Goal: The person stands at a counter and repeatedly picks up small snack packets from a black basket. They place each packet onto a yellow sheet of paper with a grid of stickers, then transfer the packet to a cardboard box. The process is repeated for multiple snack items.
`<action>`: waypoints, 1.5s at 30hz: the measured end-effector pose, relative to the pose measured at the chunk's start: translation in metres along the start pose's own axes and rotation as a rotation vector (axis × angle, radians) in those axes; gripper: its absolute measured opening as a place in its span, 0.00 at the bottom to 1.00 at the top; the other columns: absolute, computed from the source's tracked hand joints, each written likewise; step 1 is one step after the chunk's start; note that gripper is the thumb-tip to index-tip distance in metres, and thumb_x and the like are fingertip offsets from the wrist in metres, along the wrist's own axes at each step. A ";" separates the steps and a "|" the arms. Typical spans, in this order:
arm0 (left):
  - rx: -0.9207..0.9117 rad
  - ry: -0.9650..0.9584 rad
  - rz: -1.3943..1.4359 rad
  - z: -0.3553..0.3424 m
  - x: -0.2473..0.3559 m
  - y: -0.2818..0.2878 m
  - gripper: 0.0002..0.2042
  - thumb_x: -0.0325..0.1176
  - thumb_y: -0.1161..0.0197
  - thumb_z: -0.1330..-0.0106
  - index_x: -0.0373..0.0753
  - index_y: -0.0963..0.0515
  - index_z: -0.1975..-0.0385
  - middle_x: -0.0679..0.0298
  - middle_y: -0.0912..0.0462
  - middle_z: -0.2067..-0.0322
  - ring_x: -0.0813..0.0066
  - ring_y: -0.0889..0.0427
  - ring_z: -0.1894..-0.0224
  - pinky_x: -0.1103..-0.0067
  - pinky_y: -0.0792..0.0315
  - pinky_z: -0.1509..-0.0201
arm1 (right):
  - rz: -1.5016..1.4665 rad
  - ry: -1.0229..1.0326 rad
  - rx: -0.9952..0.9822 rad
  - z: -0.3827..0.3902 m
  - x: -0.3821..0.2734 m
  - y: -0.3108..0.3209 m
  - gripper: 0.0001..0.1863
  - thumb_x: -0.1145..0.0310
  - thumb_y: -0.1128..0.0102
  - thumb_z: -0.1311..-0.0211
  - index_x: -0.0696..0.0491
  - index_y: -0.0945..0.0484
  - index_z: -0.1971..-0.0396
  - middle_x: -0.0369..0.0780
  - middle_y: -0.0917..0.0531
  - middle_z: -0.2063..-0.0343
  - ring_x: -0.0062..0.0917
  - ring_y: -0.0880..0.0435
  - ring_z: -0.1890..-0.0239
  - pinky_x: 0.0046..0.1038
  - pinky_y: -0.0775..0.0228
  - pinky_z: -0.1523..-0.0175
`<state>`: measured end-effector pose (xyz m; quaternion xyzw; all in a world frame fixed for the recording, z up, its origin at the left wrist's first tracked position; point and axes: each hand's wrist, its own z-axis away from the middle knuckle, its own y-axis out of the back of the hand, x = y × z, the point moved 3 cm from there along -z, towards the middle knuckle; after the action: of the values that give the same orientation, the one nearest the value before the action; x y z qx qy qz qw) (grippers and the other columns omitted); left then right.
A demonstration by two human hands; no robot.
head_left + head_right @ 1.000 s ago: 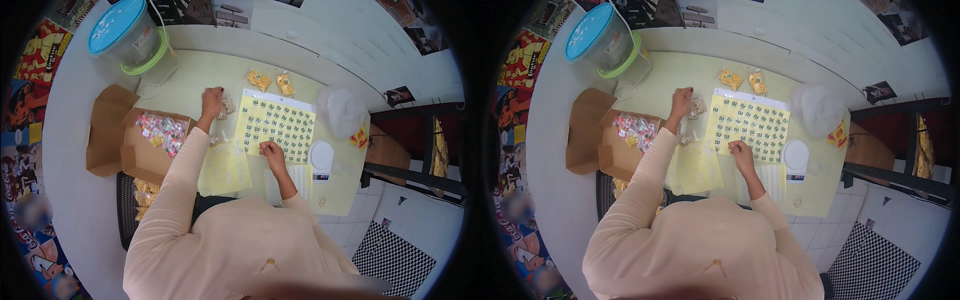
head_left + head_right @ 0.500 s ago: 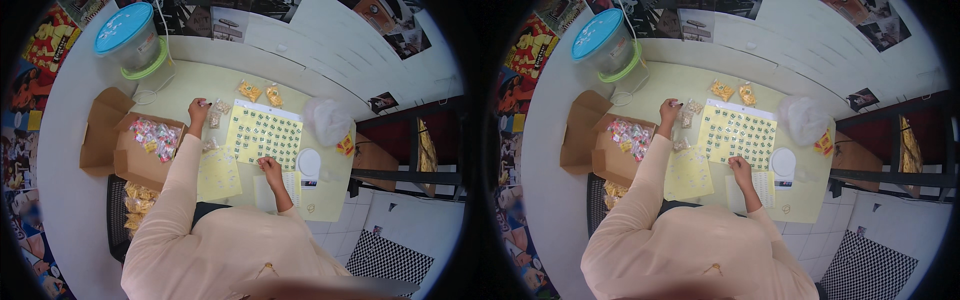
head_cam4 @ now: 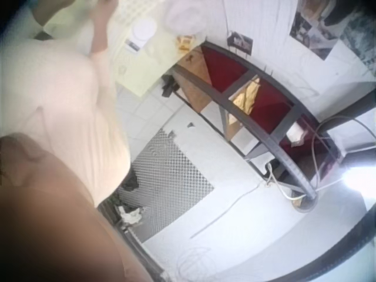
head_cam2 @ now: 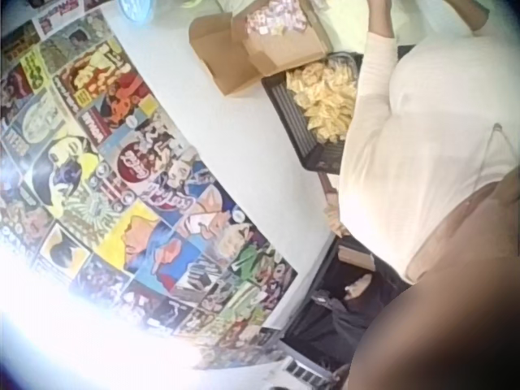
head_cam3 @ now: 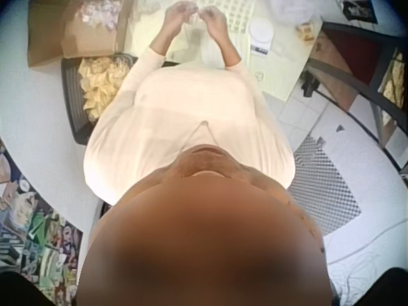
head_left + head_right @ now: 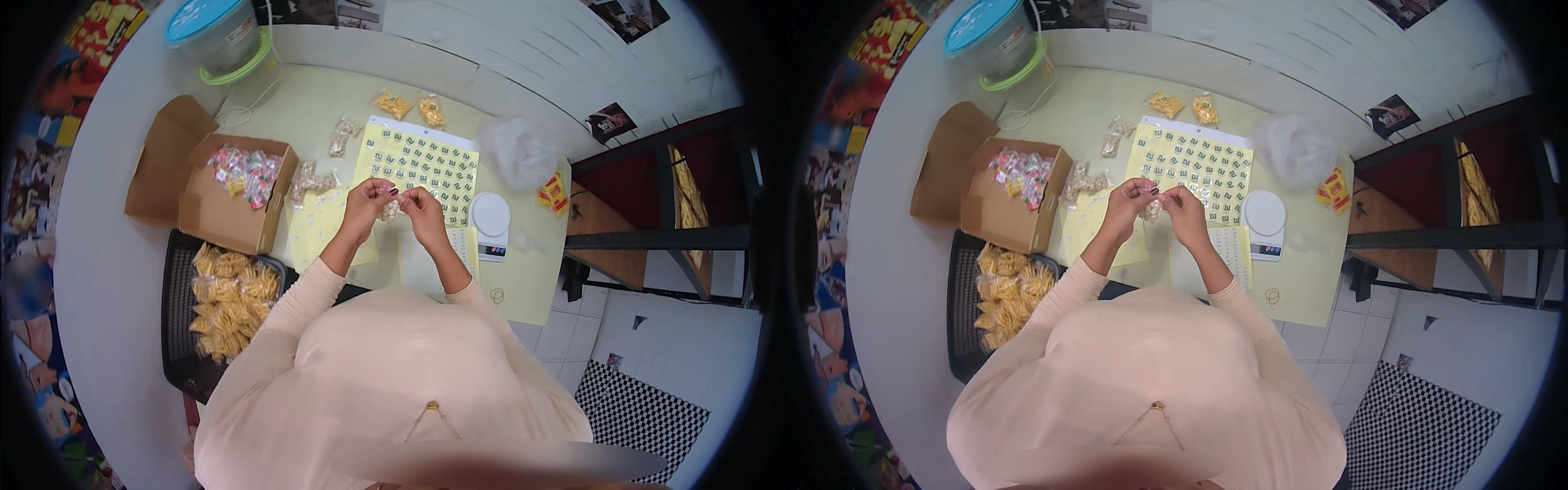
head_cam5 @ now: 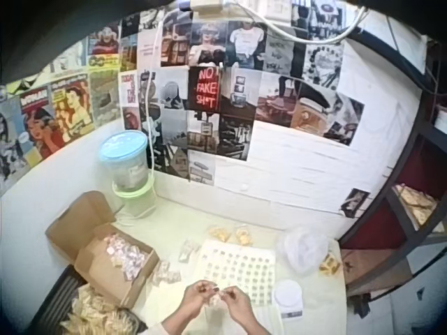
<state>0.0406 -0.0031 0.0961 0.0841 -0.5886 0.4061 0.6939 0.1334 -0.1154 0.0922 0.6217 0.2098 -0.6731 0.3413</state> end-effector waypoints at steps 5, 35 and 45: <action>0.069 0.012 0.015 0.026 -0.006 0.005 0.10 0.21 0.42 0.41 0.31 0.25 0.60 0.64 0.21 0.67 0.81 0.24 0.66 0.85 0.30 0.60 | -0.050 0.004 -0.056 0.019 -0.005 -0.006 0.08 0.70 0.43 0.41 0.60 0.23 0.69 0.38 0.20 0.77 0.17 0.22 0.73 0.20 0.30 0.64; 0.614 -0.146 -0.440 0.125 -0.092 0.132 0.10 0.21 0.48 0.39 0.34 0.23 0.60 0.60 0.18 0.63 0.73 0.19 0.59 0.79 0.28 0.53 | 0.126 0.027 -0.187 -0.163 0.034 -0.074 0.14 0.67 0.51 0.36 0.63 0.24 0.59 0.42 0.18 0.69 0.22 0.20 0.70 0.22 0.30 0.62; 0.685 -0.238 -0.736 0.120 -0.074 0.139 0.09 0.19 0.46 0.45 0.32 0.23 0.65 0.54 0.22 0.65 0.59 0.21 0.62 0.72 0.28 0.55 | 0.451 0.157 -0.195 -0.028 0.093 -0.008 0.14 0.67 0.46 0.38 0.59 0.25 0.55 0.41 0.19 0.64 0.21 0.21 0.67 0.22 0.30 0.58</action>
<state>-0.1401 -0.0176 0.0160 0.5535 -0.4283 0.2922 0.6518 0.1472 -0.1085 -0.0037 0.6673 0.1554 -0.5062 0.5237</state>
